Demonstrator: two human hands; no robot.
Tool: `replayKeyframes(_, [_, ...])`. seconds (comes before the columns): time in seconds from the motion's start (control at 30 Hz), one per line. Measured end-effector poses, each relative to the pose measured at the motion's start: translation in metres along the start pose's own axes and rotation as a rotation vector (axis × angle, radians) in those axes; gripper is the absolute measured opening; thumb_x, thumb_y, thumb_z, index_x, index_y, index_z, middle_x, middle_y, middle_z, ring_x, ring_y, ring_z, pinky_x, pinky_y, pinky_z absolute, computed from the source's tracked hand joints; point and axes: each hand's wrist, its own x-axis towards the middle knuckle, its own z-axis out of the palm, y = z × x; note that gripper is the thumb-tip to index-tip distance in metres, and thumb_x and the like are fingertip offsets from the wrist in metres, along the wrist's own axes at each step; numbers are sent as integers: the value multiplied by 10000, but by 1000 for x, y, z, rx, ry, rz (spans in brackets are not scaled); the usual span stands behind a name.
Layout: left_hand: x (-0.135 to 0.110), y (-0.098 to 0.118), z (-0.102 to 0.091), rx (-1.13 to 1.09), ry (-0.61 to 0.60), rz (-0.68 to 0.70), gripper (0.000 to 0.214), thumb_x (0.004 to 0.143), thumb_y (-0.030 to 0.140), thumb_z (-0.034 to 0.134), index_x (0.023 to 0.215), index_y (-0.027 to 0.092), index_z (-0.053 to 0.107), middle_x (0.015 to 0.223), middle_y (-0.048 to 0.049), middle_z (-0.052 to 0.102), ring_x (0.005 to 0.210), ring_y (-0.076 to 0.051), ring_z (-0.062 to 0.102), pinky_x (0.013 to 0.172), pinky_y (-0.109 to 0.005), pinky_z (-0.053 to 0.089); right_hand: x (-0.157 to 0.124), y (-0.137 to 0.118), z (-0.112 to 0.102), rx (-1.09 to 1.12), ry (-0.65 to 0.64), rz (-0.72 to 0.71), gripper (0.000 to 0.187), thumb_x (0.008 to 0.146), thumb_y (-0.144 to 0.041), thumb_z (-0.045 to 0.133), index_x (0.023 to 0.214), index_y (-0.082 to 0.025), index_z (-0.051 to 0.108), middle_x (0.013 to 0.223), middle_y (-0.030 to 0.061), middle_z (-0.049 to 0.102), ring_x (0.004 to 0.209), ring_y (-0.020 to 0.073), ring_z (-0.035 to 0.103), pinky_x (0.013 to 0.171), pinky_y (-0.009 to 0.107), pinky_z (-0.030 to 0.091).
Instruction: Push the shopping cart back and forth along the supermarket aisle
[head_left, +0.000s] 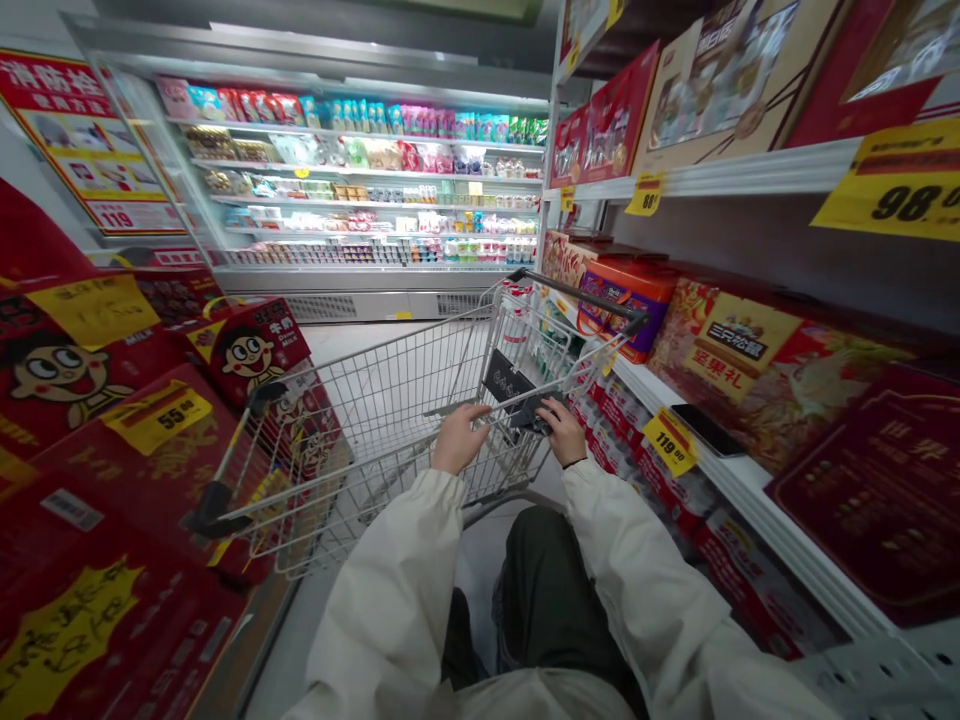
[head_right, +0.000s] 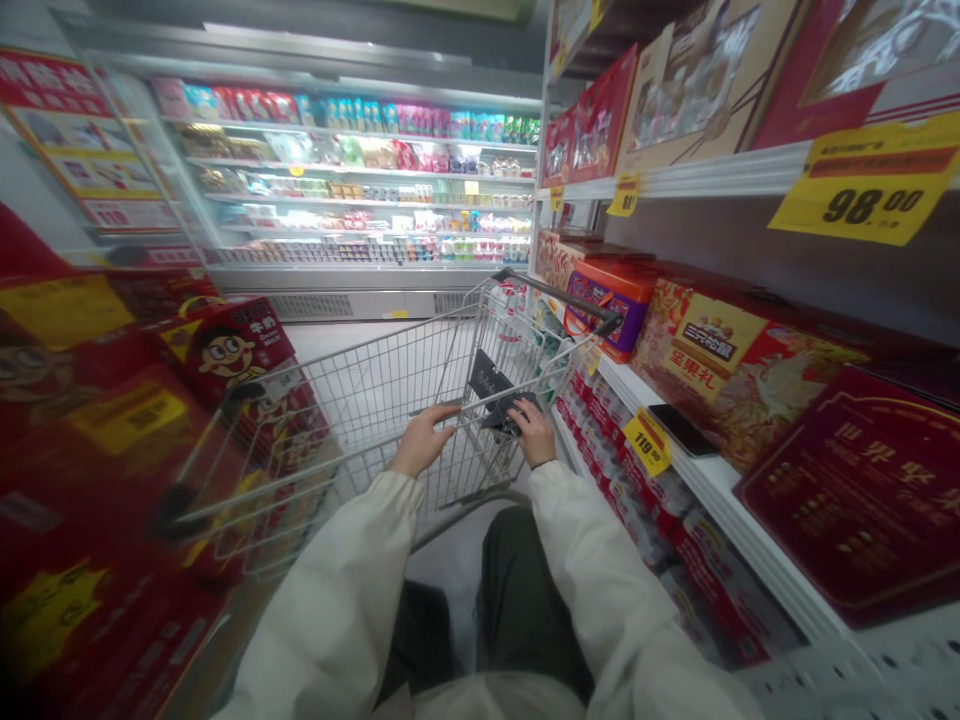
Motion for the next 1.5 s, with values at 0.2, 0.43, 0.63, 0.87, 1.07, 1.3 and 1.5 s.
replayKeyframes(0.2, [1,-8,10,19,86,78,374,747,195,516,1076,197,694,1045,-50,697,1040,-230,620,1019,-410,446,10,5,-7,-61,3,51,581,650,75,414,1087,-185,696,1262,100,636,1290,218,504,1100,413,423])
replayKeyframes(0.43, [0,-15,14,11,111,96,395,728,167,531,1088,228,681,1066,-30,695,1079,-235,603,1030,-416,421,20,-5,-25,-17,-150,3,580,630,53,434,1096,-189,678,1167,106,654,1159,219,570,1020,405,464])
replayKeyframes(0.63, [-3,-15,15,34,125,92,404,720,156,529,1085,228,686,1054,-36,691,1077,-240,605,1036,-428,414,52,10,-45,-129,53,109,559,654,45,430,1134,-172,615,1435,132,488,1430,244,291,1152,526,290])
replayKeyframes(0.87, [-6,-11,18,63,135,82,401,728,168,537,1099,217,679,1069,-45,690,1072,-245,601,1036,-433,410,49,-9,-13,-229,-35,175,524,729,-9,450,1212,-159,586,1402,138,508,1424,274,272,1145,539,278])
replayKeyframes(1.07, [-8,-12,19,71,135,82,421,735,171,534,1134,200,667,1119,-63,687,1111,-250,595,1091,-453,367,49,-18,-17,-223,-143,48,590,759,-73,525,1340,-177,534,1386,146,504,1397,293,330,1152,513,300])
replayKeyframes(1.3, [-18,-18,18,34,65,123,558,709,110,503,1242,235,609,1333,-42,621,1236,-230,557,1168,-487,279,57,6,-29,-210,-134,43,575,748,3,427,1291,-133,560,1421,152,515,1401,235,368,1153,494,329])
replayKeyframes(1.5, [-20,-13,23,48,114,123,560,700,104,520,1240,220,611,1319,-51,632,1229,-229,567,1171,-488,293,47,-42,-3,-142,-184,-35,627,714,-4,445,1328,-95,532,1441,142,507,1396,235,391,1170,455,325])
